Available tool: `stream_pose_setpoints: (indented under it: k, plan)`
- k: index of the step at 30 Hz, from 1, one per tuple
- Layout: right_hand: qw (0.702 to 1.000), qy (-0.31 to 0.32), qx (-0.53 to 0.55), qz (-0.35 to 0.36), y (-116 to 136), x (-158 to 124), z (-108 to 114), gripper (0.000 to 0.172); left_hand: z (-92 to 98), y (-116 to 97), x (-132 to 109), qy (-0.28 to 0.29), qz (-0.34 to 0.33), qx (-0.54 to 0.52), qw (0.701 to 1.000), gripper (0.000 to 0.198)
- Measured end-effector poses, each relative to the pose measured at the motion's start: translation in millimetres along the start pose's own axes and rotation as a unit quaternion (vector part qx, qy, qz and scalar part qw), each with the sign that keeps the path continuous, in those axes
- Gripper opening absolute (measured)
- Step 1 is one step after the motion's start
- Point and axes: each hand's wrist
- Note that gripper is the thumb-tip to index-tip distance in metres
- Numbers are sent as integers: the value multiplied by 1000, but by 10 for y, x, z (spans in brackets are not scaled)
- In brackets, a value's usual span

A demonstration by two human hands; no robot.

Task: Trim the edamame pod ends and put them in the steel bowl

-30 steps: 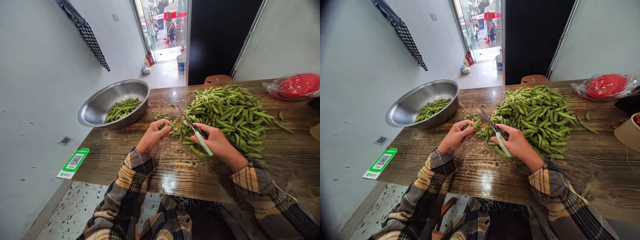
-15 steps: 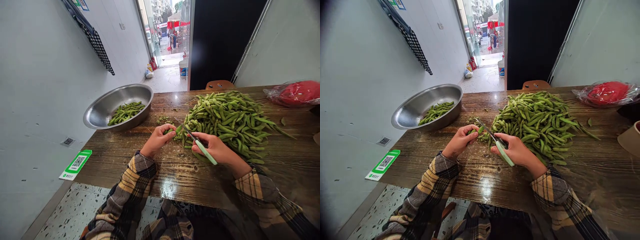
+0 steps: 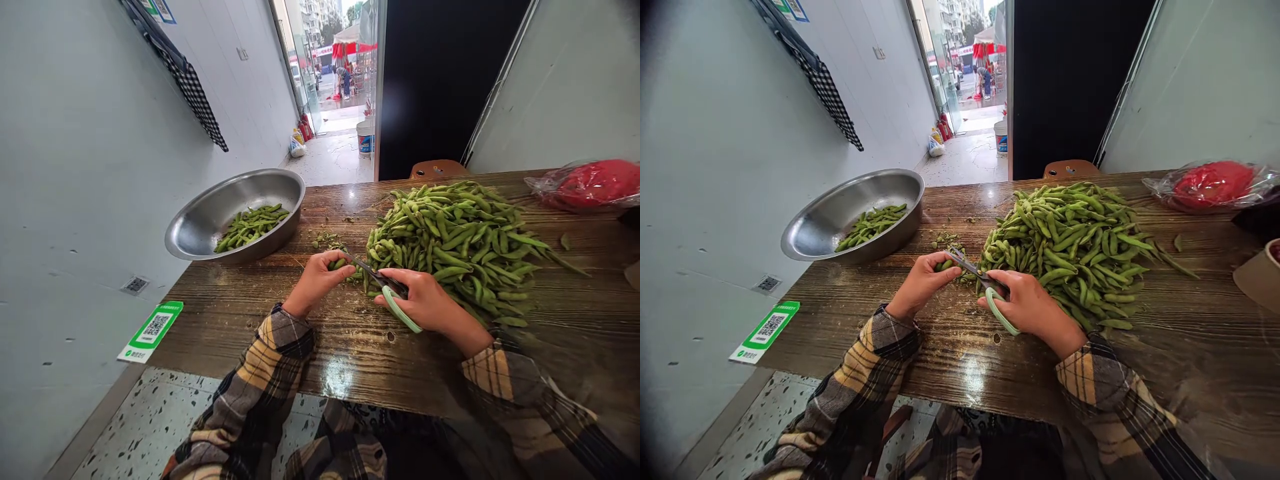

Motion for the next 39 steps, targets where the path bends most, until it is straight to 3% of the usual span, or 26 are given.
stream_pose_setpoints:
  k: [7,10,14,20,29,39]
  plan:
    - [1000,23,-1,13,-25,18,-7,38,-27,-8,5,17,-4,5,1000,27]
    - [1000,14,13,-7,-21,25,-9,40,-34,31,-5,9,27,-89,996,26]
    - [999,-29,16,-41,-32,31,-11,50,-3,73,6,-28,60,-243,968,27]
    - [999,-38,2,-20,-31,26,-9,53,34,54,19,-36,59,-373,925,29]
    - [998,-42,-17,32,-10,23,-43,51,-110,52,-15,19,73,-425,902,26]
    - [995,-85,-14,57,-37,23,-99,47,-188,42,-41,62,70,-422,902,21]
Point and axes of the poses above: each hand's wrist, its own x-axis towards the middle knuckle, its own z-axis out of the back of the hand, y = z × x, and after that the axes turned 2 degrees about -z, right-handed
